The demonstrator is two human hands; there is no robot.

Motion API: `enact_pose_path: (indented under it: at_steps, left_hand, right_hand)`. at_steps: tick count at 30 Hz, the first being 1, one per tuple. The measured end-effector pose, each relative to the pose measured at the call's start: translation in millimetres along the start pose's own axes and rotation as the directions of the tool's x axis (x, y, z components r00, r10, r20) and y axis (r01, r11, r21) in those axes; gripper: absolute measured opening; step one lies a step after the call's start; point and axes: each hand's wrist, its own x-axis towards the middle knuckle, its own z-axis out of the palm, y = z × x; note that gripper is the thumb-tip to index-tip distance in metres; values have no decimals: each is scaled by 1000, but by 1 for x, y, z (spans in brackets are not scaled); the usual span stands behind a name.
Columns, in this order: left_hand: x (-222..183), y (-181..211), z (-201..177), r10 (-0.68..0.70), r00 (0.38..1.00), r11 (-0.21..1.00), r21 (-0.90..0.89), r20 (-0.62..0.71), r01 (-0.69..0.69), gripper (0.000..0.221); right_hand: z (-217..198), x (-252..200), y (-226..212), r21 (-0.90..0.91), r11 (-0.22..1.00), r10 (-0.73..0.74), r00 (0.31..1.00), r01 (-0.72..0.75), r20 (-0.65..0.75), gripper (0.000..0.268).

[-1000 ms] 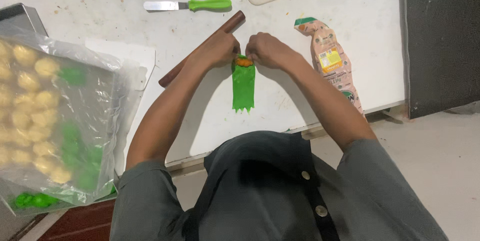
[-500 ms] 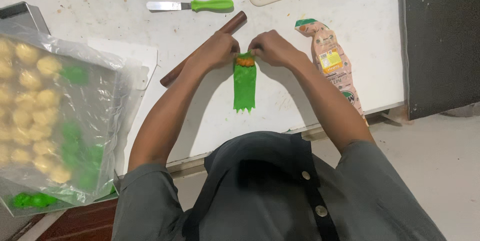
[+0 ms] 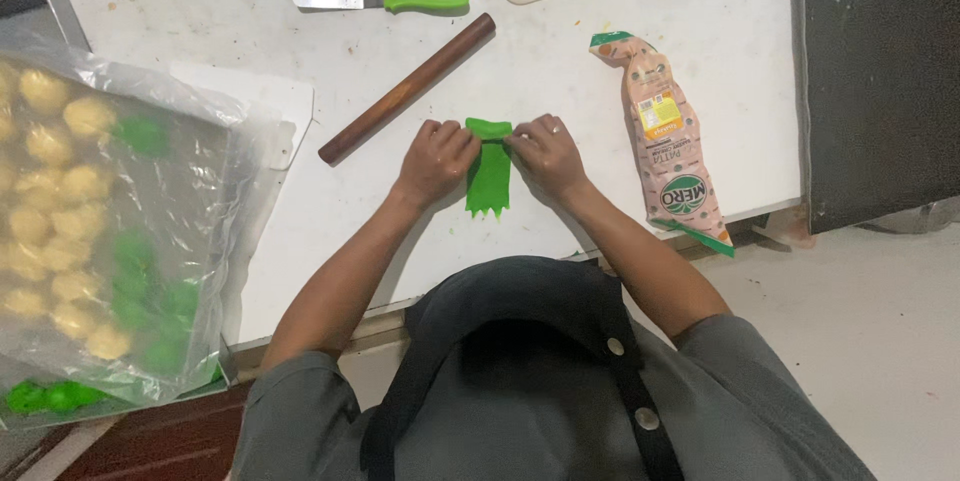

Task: The person prepares bread by flattening green dough with a rolling pin, applying a filling from a piping bag, and rolling the dough into cylinders which are then placed on a baking sheet.

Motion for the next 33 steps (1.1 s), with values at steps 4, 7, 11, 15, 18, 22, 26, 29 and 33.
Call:
enact_pose_path:
  at_steps: [4, 7, 11, 15, 18, 22, 26, 29, 33]
  left_hand:
    - [-12, 12, 10, -11, 998, 1000, -10, -68, 11, 5]
    - [-19, 21, 1, -30, 999, 1000, 7, -28, 31, 11]
    - [-26, 16, 1, -125, 972, 968, -189, 201, 164, 22]
    - [2, -5, -17, -383, 885, 746, -476, 264, 465, 31]
    - [5, -14, 13, -311, 883, 744, -489, 351, 456, 42]
    - [12, -19, 28, -202, 884, 786, -469, 422, 403, 35]
    - [17, -16, 25, -165, 881, 817, -439, 443, 374, 35]
    - [12, -17, 37, -140, 915, 843, -440, 377, 310, 31]
    - [2, -10, 44, -106, 932, 873, -417, 346, 254, 23]
  right_hand:
    - [6, -16, -9, -159, 987, 53, 990, -31, 132, 7]
    - [-2, -23, -24, -231, 971, 114, 964, -58, 240, 21]
    - [-17, -21, -26, -145, 975, 214, 890, -169, 403, 27]
    - [11, -33, 6, 269, 829, 394, 854, -490, 340, 29]
    - [7, 1, 20, 273, 896, 254, 907, -351, 335, 37]
    - [8, 19, 6, 212, 928, 176, 865, -305, 470, 39]
    - [4, 37, -1, 90, 885, 304, 713, -456, 631, 41]
    - [3, 41, -2, 5, 900, 335, 699, -436, 631, 39]
    - [8, 35, -3, 90, 927, 215, 715, -363, 666, 31]
